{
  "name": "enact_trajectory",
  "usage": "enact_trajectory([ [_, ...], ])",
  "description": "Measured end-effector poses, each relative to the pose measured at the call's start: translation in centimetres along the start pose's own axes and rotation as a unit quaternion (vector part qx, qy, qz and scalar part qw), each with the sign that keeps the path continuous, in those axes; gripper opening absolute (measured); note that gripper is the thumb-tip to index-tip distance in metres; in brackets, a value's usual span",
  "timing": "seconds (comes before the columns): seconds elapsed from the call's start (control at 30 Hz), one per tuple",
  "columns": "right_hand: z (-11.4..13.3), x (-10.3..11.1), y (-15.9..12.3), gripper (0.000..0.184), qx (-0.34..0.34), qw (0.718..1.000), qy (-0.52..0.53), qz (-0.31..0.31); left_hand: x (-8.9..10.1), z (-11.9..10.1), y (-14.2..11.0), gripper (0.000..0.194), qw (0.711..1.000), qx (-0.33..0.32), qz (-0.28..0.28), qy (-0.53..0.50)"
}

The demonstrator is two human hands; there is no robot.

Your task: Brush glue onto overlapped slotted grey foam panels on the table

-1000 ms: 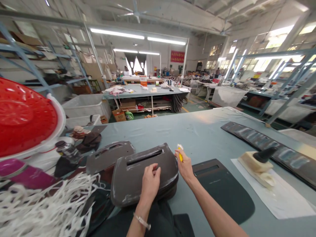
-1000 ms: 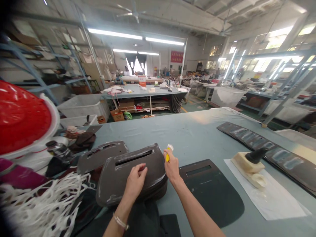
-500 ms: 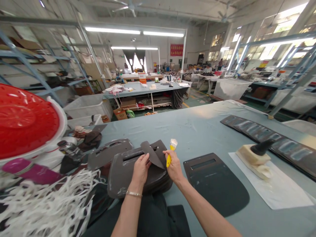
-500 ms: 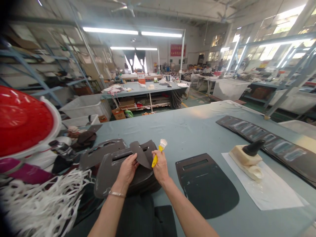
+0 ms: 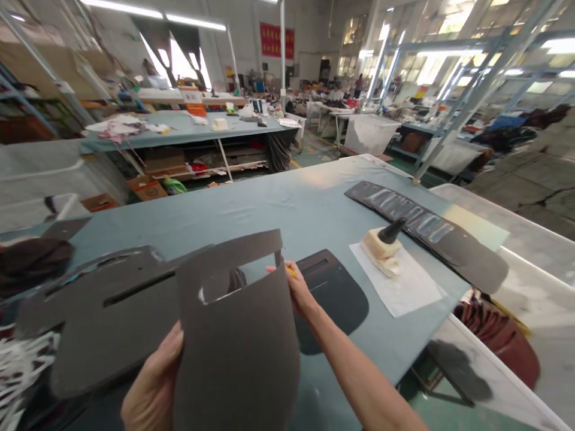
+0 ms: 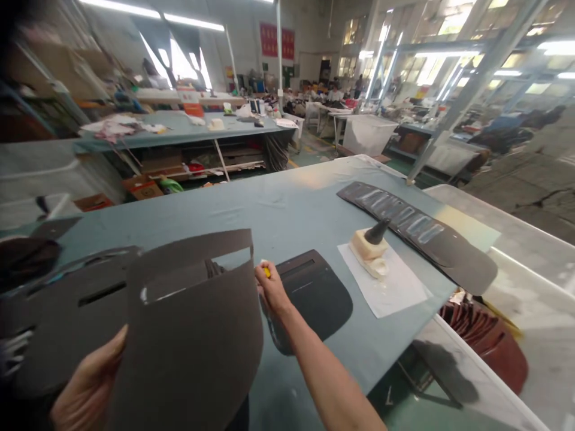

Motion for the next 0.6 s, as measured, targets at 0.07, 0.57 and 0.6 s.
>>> enact_trajectory([
  [0.07, -2.1, 4.9, -0.6, 0.03, -0.06, 0.996, 0.061, 0.016, -2.4, 3.6, 0.2, 0.05, 1.0, -0.021, 0.011, -0.02],
  [0.57, -14.5, 30.0, 0.3, 0.013, 0.002, 0.913, -0.396, -0.094, -1.9, 25.3, 10.1, 0.06, 0.933, -0.061, -0.077, 0.345],
  [0.6, -15.0, 30.1, 0.4, 0.012, 0.001, 0.91, -0.404, -0.096, -1.7, 25.6, 10.6, 0.062, 0.926, -0.065, -0.094, 0.359],
])
Point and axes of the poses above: each hand's wrist, its own y-axis towards the middle knuckle, its own x-axis out of the back of the hand, z = x × y, the point moved 8 cm from there along y, towards the middle knuckle, and after that the axes turned 3 degrees about -x, right-handed, at the moved point
